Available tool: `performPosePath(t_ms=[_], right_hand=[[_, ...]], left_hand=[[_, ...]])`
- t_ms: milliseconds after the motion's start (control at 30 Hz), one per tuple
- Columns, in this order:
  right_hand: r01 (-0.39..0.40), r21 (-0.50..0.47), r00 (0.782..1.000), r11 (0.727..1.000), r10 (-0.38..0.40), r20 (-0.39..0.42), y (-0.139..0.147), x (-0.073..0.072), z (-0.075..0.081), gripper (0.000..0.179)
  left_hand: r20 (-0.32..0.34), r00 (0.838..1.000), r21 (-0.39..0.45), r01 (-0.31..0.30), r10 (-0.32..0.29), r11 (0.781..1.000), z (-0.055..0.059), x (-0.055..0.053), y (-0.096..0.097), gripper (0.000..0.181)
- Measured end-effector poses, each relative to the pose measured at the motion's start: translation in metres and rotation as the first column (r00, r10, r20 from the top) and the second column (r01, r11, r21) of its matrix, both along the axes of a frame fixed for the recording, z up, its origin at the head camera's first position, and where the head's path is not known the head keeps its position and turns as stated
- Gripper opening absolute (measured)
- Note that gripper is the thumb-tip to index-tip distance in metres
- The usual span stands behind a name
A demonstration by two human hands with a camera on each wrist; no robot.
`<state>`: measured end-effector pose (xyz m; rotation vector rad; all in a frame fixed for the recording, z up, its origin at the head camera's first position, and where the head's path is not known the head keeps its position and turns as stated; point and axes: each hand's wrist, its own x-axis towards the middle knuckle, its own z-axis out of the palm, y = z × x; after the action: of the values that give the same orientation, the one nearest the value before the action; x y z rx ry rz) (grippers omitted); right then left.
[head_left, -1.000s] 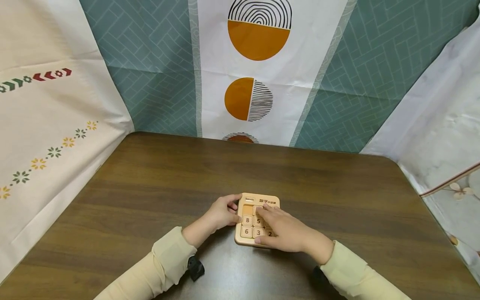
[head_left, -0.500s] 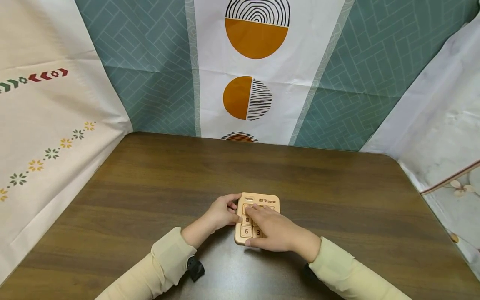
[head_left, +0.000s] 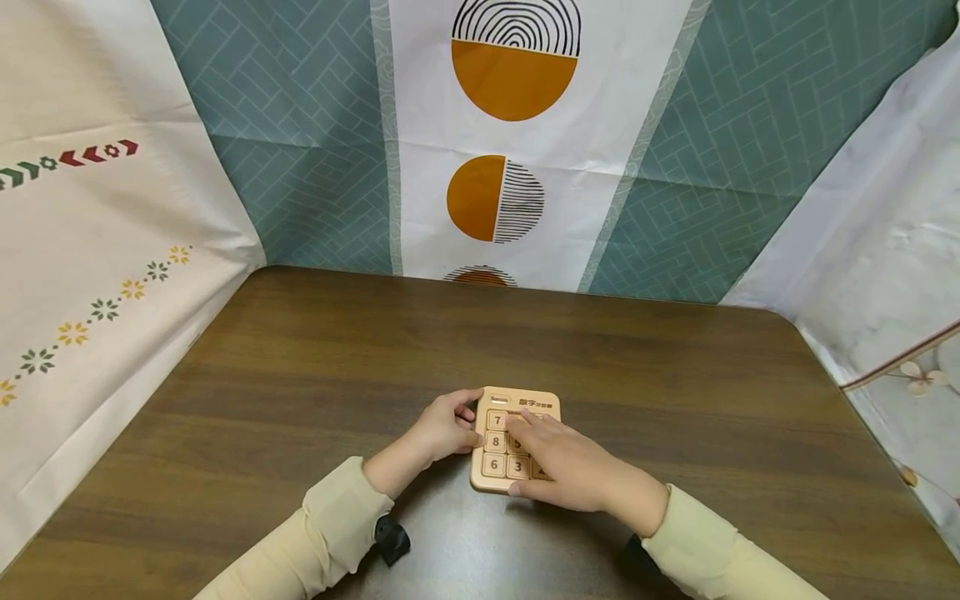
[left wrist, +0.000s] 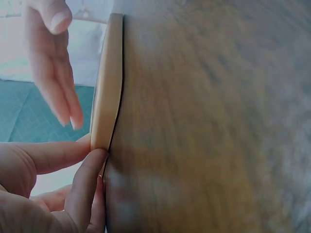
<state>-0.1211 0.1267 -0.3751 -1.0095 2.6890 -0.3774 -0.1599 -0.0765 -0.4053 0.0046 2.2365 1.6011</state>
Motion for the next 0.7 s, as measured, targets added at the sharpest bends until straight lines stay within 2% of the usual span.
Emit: performPosePath(t_ms=[200,367,700], right_hand=[[0.061,0.009,0.998,0.998,-0.061,-0.011,0.018,0.009,0.005,0.076],[0.065,0.024,0.998,0.998,-0.066,0.006,0.023,0.010,0.002,0.076],[0.071,0.024,0.997,0.997,-0.070,-0.023,0.026,0.008,-0.003,0.076]], left_hand=[[-0.009,1.000,-0.014,-0.006,0.006,1.000,0.002,0.000,0.000,0.073],[0.010,1.000,-0.001,-0.010,0.010,1.000,0.002,0.001,-0.001,0.075],[0.014,1.000,0.002,-0.015,0.015,1.000,0.001,0.001,0.002,0.075]])
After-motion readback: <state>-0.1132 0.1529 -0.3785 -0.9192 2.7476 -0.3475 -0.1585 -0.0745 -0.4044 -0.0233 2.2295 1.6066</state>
